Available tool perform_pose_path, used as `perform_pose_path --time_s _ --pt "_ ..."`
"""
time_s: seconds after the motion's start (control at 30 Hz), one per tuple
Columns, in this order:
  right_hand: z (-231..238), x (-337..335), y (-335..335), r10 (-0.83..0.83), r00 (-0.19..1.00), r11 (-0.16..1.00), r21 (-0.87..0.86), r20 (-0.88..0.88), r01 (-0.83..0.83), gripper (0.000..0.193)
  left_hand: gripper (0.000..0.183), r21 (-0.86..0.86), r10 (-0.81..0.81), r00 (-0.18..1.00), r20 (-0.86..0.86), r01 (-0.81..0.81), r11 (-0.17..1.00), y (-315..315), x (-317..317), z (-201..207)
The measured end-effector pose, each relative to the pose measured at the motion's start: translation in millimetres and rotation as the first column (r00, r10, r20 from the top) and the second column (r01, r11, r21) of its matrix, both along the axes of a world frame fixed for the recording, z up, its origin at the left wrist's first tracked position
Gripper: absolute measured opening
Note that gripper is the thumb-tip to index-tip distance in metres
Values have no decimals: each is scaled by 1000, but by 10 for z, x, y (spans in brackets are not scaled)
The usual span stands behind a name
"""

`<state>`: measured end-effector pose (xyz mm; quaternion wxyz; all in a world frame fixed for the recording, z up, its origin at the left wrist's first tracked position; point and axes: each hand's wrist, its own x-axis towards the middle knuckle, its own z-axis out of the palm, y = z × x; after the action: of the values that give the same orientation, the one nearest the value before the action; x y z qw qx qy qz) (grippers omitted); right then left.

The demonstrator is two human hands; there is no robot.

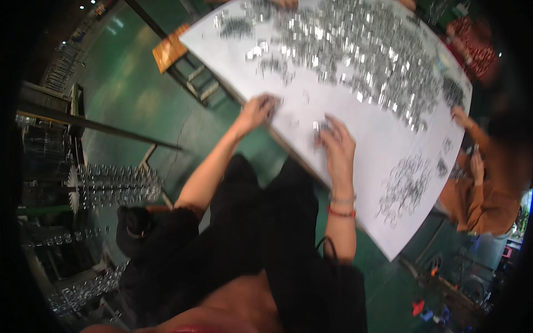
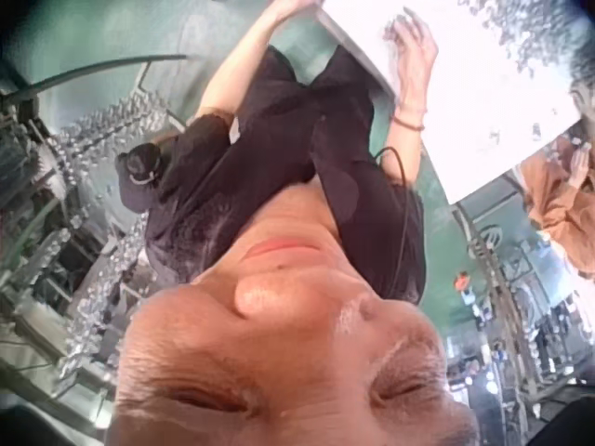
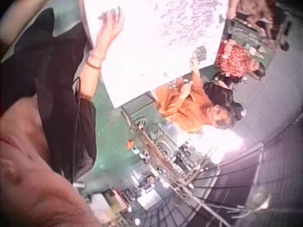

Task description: The person picks up small metal hooks and rectangular metal pieces from a table and connects them by hand. They repeatedly attach hooks to the metal pieces and place the assembled units onto a vertical rack nearby.

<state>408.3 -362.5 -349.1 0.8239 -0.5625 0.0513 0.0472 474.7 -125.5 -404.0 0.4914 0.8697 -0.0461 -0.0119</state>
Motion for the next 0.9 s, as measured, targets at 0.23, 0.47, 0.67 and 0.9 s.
perform_pose_path --time_s 0.23,0.47,0.67,0.9 --pt "-237 -249 248 33 999 998 -52 37 -32 21 18 -578 -130 970 -204 -12 816 -292 -774 549" --pt "37 -386 308 -13 991 985 -168 133 35 20 12 -307 -50 992 120 85 948 -446 -907 666" --pt "48 -381 317 -24 942 916 -370 335 154 12 11 11 -69 882 467 73 997 -562 -932 706" --pt "106 208 -305 55 989 913 -407 134 5 20 5 -317 47 980 192 16 948 -462 -947 562"
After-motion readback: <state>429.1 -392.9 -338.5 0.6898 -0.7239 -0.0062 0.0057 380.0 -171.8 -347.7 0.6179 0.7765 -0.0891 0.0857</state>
